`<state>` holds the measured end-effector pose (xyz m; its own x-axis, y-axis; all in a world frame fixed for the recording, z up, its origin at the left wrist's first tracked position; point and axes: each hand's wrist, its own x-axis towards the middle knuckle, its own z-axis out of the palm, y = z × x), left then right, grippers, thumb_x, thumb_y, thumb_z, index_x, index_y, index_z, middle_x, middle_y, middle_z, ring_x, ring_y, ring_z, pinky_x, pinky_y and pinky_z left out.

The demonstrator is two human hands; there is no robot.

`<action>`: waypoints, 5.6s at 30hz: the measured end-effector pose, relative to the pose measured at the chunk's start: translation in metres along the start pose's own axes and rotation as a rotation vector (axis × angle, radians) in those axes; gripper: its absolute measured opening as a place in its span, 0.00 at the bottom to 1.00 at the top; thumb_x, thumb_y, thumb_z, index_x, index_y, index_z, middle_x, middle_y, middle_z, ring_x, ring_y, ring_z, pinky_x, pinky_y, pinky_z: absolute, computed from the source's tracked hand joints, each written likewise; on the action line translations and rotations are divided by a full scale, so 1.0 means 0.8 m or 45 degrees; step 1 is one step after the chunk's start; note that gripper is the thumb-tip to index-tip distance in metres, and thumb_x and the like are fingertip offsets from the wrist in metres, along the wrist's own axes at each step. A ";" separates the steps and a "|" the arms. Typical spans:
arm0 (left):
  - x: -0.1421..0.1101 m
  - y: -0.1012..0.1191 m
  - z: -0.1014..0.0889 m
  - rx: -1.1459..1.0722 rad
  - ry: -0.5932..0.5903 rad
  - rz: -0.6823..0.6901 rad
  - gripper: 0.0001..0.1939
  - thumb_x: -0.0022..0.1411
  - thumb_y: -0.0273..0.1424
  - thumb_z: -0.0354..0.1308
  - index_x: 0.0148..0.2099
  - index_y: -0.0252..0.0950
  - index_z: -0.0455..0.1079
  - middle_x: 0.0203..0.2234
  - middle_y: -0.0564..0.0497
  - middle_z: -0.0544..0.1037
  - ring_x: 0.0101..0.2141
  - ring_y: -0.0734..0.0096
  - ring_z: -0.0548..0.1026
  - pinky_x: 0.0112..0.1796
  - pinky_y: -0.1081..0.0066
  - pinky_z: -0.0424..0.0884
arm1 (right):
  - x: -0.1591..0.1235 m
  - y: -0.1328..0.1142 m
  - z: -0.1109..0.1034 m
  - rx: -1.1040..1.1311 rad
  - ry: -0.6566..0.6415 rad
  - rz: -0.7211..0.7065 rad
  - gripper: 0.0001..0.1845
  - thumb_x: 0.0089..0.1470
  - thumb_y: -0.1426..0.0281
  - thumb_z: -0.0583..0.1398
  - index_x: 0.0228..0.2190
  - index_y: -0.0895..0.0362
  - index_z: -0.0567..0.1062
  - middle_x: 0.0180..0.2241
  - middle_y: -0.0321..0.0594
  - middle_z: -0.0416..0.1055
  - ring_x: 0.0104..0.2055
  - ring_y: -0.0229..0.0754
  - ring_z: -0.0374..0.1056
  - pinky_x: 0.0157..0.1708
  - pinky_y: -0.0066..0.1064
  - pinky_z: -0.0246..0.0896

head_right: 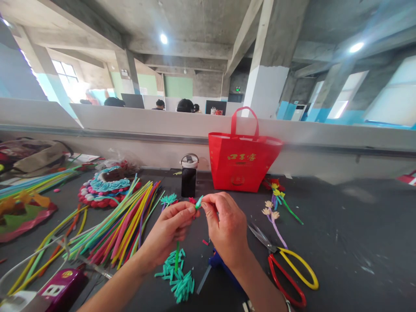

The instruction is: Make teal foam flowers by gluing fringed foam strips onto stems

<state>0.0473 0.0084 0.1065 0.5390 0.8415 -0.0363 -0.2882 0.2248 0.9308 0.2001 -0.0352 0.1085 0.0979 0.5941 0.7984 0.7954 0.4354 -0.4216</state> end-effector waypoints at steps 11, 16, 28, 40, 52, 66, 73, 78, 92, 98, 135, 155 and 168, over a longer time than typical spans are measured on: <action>0.005 -0.004 -0.008 -0.228 -0.068 -0.042 0.13 0.59 0.39 0.64 0.34 0.33 0.69 0.18 0.63 0.52 0.16 0.86 0.44 0.17 0.79 0.40 | 0.001 -0.005 -0.011 0.097 0.070 0.049 0.04 0.62 0.70 0.60 0.39 0.53 0.75 0.33 0.36 0.75 0.32 0.38 0.71 0.30 0.29 0.65; 0.005 -0.002 -0.007 -0.242 -0.114 -0.062 0.13 0.60 0.39 0.63 0.34 0.33 0.69 0.18 0.63 0.52 0.16 0.86 0.44 0.17 0.79 0.40 | 0.000 -0.006 -0.011 0.101 0.059 0.023 0.08 0.62 0.71 0.60 0.43 0.52 0.74 0.33 0.35 0.74 0.31 0.37 0.69 0.30 0.29 0.66; 0.003 -0.007 -0.004 -0.073 -0.091 0.040 0.14 0.60 0.40 0.64 0.33 0.34 0.69 0.17 0.62 0.52 0.18 0.83 0.44 0.18 0.78 0.41 | 0.003 -0.007 -0.015 0.136 0.036 0.014 0.09 0.61 0.71 0.60 0.45 0.53 0.76 0.35 0.38 0.73 0.32 0.37 0.68 0.27 0.28 0.64; 0.000 -0.012 -0.001 0.485 0.130 0.413 0.16 0.64 0.42 0.59 0.31 0.34 0.68 0.21 0.59 0.59 0.22 0.79 0.53 0.24 0.75 0.51 | 0.004 -0.009 -0.014 0.166 -0.074 0.092 0.05 0.60 0.69 0.61 0.38 0.54 0.77 0.35 0.36 0.74 0.36 0.38 0.69 0.35 0.31 0.64; 0.002 -0.018 -0.003 0.653 0.088 0.496 0.15 0.66 0.40 0.55 0.32 0.34 0.68 0.23 0.57 0.62 0.26 0.76 0.57 0.27 0.74 0.55 | 0.004 -0.005 -0.010 0.149 -0.013 -0.039 0.05 0.59 0.75 0.61 0.33 0.54 0.77 0.33 0.36 0.74 0.37 0.39 0.71 0.39 0.31 0.67; 0.002 -0.014 -0.001 0.345 0.073 0.292 0.16 0.62 0.43 0.60 0.32 0.34 0.68 0.19 0.60 0.56 0.20 0.81 0.51 0.21 0.76 0.47 | 0.006 -0.004 -0.014 0.176 -0.032 0.068 0.07 0.61 0.69 0.61 0.41 0.53 0.77 0.34 0.36 0.75 0.35 0.37 0.71 0.37 0.29 0.66; 0.004 -0.012 -0.005 -0.064 -0.024 0.094 0.15 0.61 0.43 0.62 0.36 0.34 0.70 0.19 0.62 0.55 0.17 0.84 0.47 0.18 0.77 0.43 | 0.005 -0.004 -0.015 0.161 -0.018 0.120 0.06 0.61 0.68 0.61 0.40 0.53 0.77 0.33 0.35 0.75 0.33 0.37 0.70 0.35 0.30 0.66; 0.004 -0.011 -0.003 -0.075 -0.045 0.108 0.15 0.61 0.42 0.63 0.35 0.35 0.69 0.19 0.61 0.57 0.17 0.84 0.50 0.18 0.78 0.47 | 0.005 -0.006 -0.014 0.184 -0.044 0.122 0.06 0.61 0.68 0.61 0.40 0.53 0.77 0.33 0.36 0.76 0.33 0.38 0.70 0.34 0.31 0.66; 0.004 -0.011 -0.003 -0.052 -0.089 0.072 0.15 0.61 0.42 0.63 0.35 0.33 0.70 0.18 0.61 0.57 0.16 0.85 0.50 0.18 0.77 0.43 | 0.007 -0.009 -0.012 0.158 -0.025 0.067 0.03 0.60 0.71 0.61 0.34 0.53 0.76 0.30 0.34 0.75 0.30 0.37 0.69 0.33 0.29 0.64; 0.004 -0.013 -0.002 -0.073 -0.133 0.061 0.15 0.62 0.42 0.62 0.37 0.33 0.70 0.19 0.61 0.59 0.16 0.85 0.52 0.17 0.78 0.45 | 0.007 -0.010 -0.015 0.154 -0.032 0.123 0.04 0.59 0.68 0.62 0.37 0.53 0.76 0.30 0.34 0.75 0.30 0.38 0.70 0.32 0.30 0.65; 0.005 0.005 -0.011 -0.234 -0.055 0.037 0.15 0.57 0.39 0.66 0.36 0.30 0.73 0.25 0.56 0.62 0.20 0.84 0.56 0.19 0.79 0.47 | 0.004 -0.005 -0.017 0.110 -0.053 0.118 0.04 0.61 0.68 0.60 0.35 0.52 0.77 0.30 0.33 0.76 0.28 0.36 0.68 0.32 0.28 0.64; -0.002 0.022 -0.023 -0.167 -0.105 0.094 0.11 0.66 0.37 0.55 0.39 0.33 0.70 0.15 0.60 0.61 0.15 0.83 0.49 0.18 0.76 0.41 | -0.111 0.057 0.008 -0.518 -1.037 0.438 0.14 0.49 0.71 0.63 0.40 0.53 0.77 0.40 0.41 0.79 0.45 0.51 0.75 0.46 0.39 0.68; 0.007 0.016 -0.030 -0.275 -0.118 0.081 0.10 0.65 0.36 0.59 0.38 0.33 0.68 0.19 0.59 0.63 0.16 0.85 0.51 0.18 0.77 0.41 | -0.185 0.094 0.022 -0.803 -0.953 0.462 0.23 0.52 0.74 0.60 0.50 0.63 0.74 0.47 0.54 0.76 0.50 0.55 0.73 0.49 0.40 0.69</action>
<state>0.0273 0.0276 0.1092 0.5816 0.8110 0.0626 -0.4813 0.2811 0.8303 0.2346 -0.0787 -0.0492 0.1692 0.9797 0.1074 0.9814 -0.1574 -0.1099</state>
